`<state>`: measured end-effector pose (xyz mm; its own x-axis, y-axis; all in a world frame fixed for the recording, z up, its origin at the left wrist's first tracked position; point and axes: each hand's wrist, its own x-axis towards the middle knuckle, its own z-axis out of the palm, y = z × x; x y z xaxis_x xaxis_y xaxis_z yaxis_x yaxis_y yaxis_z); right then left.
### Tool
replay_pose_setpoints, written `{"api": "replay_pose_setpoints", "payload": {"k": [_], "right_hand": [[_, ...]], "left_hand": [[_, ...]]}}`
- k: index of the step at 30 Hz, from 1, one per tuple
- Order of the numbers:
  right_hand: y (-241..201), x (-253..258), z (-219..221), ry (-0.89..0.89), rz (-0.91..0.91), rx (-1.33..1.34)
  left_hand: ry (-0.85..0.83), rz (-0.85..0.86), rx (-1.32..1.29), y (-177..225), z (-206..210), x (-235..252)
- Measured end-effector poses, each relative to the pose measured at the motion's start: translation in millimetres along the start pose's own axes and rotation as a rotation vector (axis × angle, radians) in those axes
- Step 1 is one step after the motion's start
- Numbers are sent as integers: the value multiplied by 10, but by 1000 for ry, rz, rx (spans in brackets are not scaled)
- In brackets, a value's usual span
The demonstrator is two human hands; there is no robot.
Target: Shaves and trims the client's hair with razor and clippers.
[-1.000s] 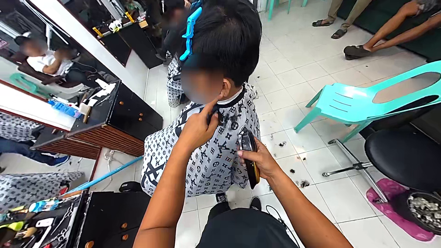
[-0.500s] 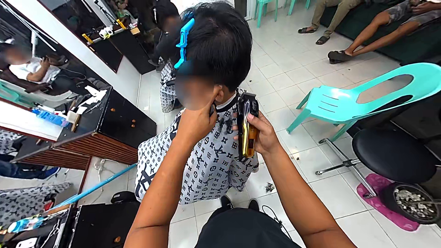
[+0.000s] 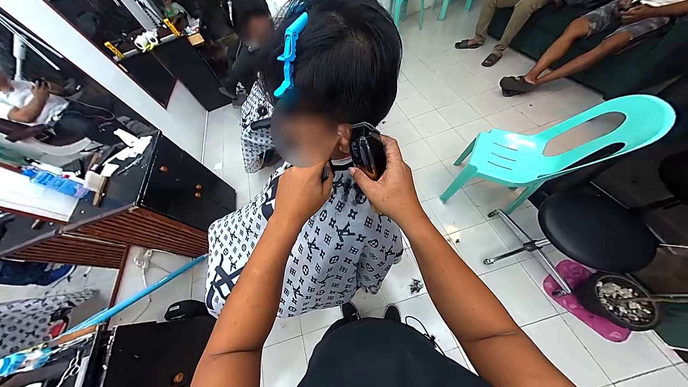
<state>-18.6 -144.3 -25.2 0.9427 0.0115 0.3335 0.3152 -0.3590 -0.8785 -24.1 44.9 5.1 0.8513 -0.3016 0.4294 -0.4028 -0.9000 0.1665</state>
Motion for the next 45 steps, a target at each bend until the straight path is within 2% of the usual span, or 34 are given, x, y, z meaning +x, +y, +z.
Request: {"api": "replay_pose_setpoints", "payload": {"k": [4, 10, 25, 29, 31, 33, 35, 37, 39, 41, 45], "right_hand": [[-4, 22, 12, 15, 11, -28], [-69, 28, 67, 53, -85, -99], [-67, 51, 36, 51, -103, -176], [-114, 27, 35, 59, -193, -215], [-90, -46, -38, 34, -209, -91], [-22, -193, -128, -49, -166, 211], [79, -345, -125, -188, -22, 522], [168, -471, -19, -281, 181, 653], [189, -519, 95, -333, 255, 609], [141, -477, 167, -348, 241, 533], [69, -213, 199, -259, 5, 300]], "left_hand": [[30, 34, 17, -42, 30, -19], [23, 36, 16, -77, 65, -39], [-3, 21, 0, -77, 65, -60], [31, 34, -17, -71, 99, -73], [80, 66, -84, -99, 110, -106], [105, 39, -232, -151, 131, -180], [66, -56, -399, -220, 186, -265], [-31, -141, -536, -280, 229, -316], [-123, -153, -612, -336, 268, -312], [-168, -138, -628, -364, 289, -295], [-174, -125, -649, -382, 268, -248]]}}
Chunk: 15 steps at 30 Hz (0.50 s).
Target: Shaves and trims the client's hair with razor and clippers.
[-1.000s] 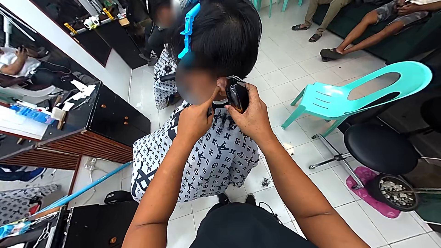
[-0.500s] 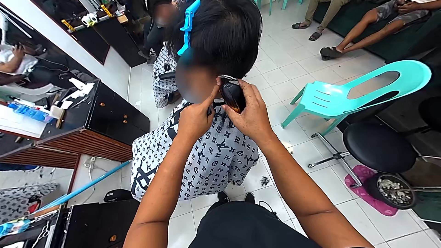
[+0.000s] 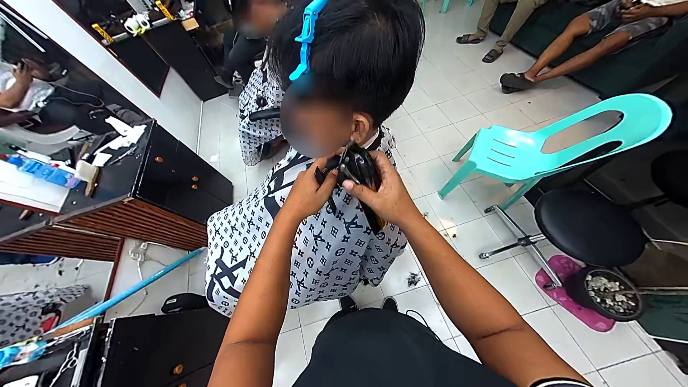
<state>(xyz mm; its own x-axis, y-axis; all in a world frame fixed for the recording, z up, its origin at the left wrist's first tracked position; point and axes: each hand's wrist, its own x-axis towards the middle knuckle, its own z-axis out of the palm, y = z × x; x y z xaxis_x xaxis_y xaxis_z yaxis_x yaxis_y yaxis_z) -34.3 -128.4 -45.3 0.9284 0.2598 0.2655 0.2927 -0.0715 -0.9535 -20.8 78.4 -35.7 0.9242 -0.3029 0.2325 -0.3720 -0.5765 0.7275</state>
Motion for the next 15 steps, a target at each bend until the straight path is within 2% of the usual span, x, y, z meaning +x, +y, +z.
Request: {"api": "replay_pose_setpoints", "payload": {"k": [5, 15], "right_hand": [[-76, 214, 4, 102, -37, -7], [-104, 258, 28, 155, -5, 13]], "left_hand": [[-3, 3, -19, -50, -26, 53], [-24, -10, -25, -57, -66, 90]]}}
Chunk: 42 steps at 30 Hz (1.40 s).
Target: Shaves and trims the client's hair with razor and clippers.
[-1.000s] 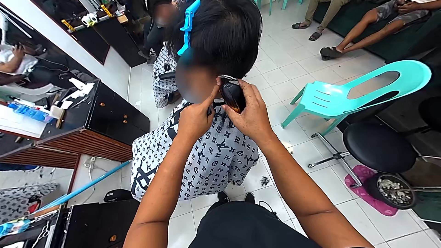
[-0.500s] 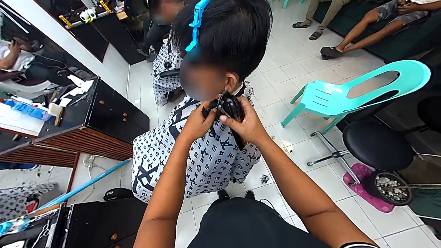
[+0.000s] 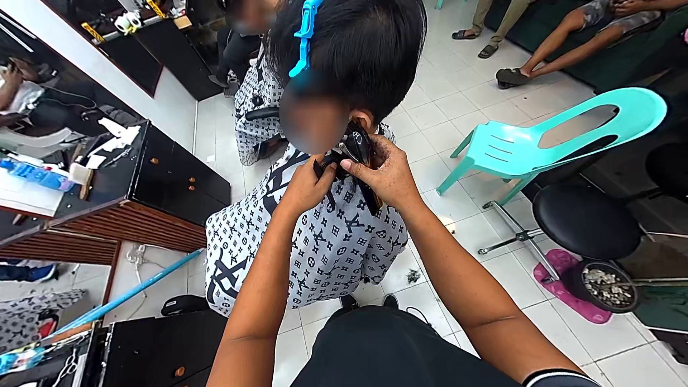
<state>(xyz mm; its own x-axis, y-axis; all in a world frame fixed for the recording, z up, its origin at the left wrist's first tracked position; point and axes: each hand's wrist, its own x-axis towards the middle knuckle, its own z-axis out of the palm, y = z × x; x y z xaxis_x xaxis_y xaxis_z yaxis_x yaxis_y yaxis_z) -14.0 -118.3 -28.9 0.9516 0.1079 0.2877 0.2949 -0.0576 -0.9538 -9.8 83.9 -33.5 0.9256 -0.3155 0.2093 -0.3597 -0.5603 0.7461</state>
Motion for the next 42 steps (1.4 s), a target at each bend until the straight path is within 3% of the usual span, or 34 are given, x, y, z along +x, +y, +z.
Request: {"api": "replay_pose_setpoints", "payload": {"k": [22, 26, 30, 36, 38, 42], "right_hand": [[-7, 43, 30, 19, -57, 118], [26, -202, -73, -115, -114, 92], [207, -675, -280, -269, 176, 172], [436, -902, -782, -470, 569, 783], [409, -801, -945, -560, 558, 708], [348, -516, -1289, -644, 425, 218]], "left_hand": [[-8, 23, 2, -5, -15, 28], [-14, 6, -60, 80, -40, -85], [50, -138, -181, 215, 15, -421], [133, -305, -298, 405, 497, -545], [144, -319, -267, 611, 599, -495], [210, -357, -180, 917, 919, -358]]}}
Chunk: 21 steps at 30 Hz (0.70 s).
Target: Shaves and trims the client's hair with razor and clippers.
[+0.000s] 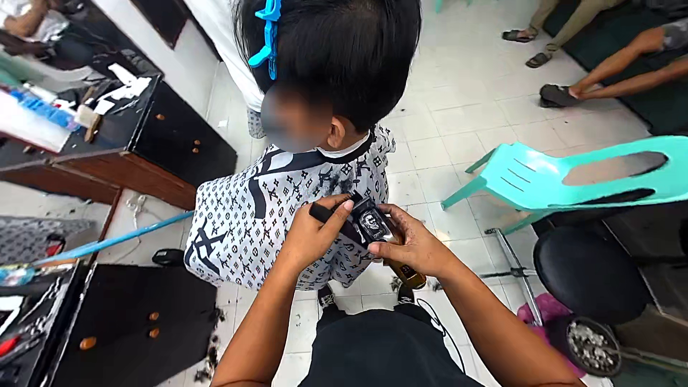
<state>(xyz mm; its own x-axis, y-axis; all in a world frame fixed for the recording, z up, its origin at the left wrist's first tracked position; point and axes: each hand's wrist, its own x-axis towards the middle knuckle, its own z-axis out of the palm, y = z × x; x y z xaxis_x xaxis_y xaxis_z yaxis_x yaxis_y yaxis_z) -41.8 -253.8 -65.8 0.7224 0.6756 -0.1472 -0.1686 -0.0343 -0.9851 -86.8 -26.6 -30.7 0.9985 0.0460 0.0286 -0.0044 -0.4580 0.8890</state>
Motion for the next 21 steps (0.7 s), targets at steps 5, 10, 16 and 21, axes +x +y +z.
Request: {"api": "replay_pose_setpoints", "payload": {"k": [5, 10, 16, 21], "right_hand": [[142, -41, -686, -73, -69, 90], [372, 64, -892, -45, 72, 239], [365, 406, -832, -138, 6, 303], [271, 673, -640, -92, -41, 341]], "left_hand": [[285, -85, -23, 212, 489, 24], [220, -100, -227, 49, 574, 85], [199, -151, -482, -76, 588, 145], [212, -155, -490, 34, 633, 293]]}}
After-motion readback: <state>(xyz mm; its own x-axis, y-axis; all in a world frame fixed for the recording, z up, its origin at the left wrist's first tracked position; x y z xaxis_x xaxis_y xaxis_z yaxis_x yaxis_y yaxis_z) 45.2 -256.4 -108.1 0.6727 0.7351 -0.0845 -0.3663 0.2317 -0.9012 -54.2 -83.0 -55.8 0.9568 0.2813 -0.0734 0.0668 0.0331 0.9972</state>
